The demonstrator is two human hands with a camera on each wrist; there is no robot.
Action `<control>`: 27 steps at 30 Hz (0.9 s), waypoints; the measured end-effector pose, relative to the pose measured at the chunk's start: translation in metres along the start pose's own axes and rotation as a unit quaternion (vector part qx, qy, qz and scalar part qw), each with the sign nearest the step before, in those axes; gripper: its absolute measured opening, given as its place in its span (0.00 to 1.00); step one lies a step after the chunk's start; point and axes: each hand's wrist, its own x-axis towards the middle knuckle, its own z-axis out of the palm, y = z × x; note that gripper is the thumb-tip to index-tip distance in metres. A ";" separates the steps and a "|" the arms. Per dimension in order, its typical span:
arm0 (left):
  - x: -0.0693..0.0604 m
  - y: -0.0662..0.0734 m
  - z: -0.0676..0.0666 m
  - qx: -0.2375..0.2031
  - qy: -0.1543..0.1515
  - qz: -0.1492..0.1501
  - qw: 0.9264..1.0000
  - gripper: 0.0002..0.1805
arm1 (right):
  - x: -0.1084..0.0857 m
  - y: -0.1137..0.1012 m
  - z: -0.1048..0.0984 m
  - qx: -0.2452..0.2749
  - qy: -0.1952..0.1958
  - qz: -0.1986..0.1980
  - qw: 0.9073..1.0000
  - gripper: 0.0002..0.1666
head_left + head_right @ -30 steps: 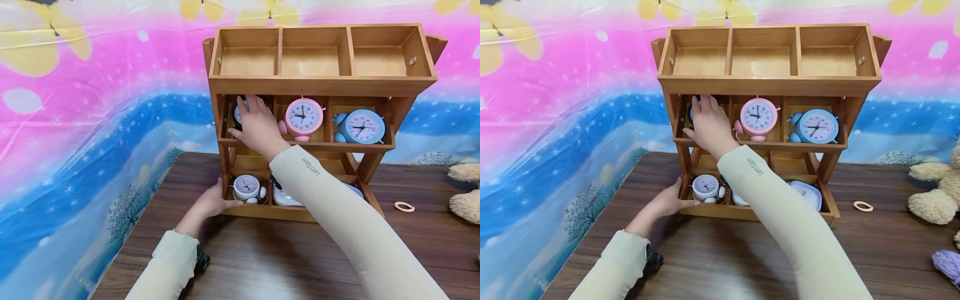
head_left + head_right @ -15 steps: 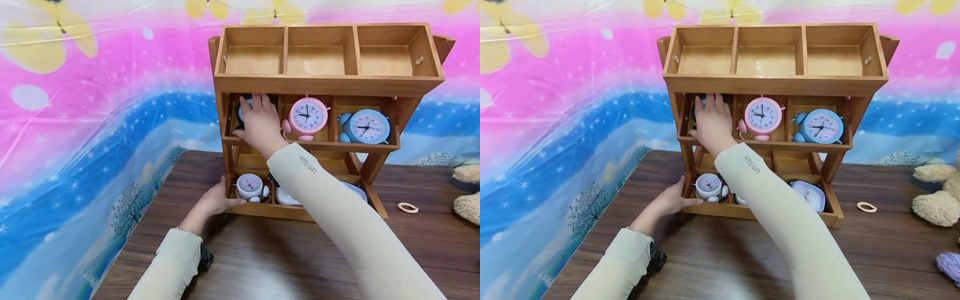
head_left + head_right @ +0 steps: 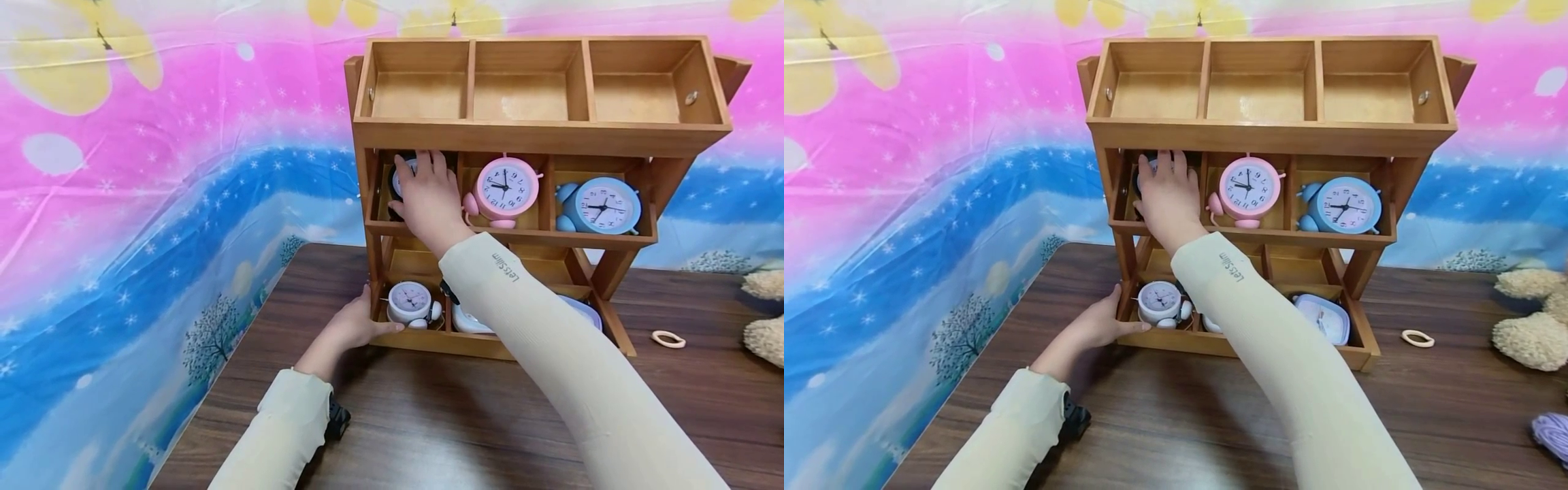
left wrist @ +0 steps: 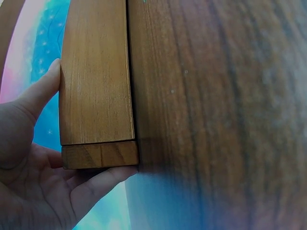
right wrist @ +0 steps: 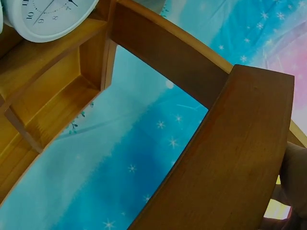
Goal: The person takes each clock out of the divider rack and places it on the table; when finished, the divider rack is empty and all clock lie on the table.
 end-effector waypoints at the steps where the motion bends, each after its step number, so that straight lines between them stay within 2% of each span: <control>1: 0.000 0.000 0.000 0.001 0.000 0.000 1.000 0.63 | 0.000 0.001 0.000 -0.002 0.001 -0.002 1.000 0.44; 5: 0.000 0.000 0.001 0.003 -0.002 -0.001 1.000 0.63 | -0.001 0.002 0.003 -0.003 0.006 -0.002 1.000 0.44; 13: 0.000 0.000 0.001 0.000 -0.002 0.001 1.000 0.63 | 0.000 0.001 0.004 -0.045 0.023 0.014 0.999 0.44; 22: -0.001 0.000 0.000 -0.014 -0.002 0.013 1.000 0.62 | 0.001 0.000 0.000 -0.041 0.009 0.036 0.998 0.49; 27: 0.000 -0.001 0.000 -0.013 -0.002 0.015 1.000 0.62 | -0.001 0.001 0.001 -0.067 0.004 0.028 0.997 0.52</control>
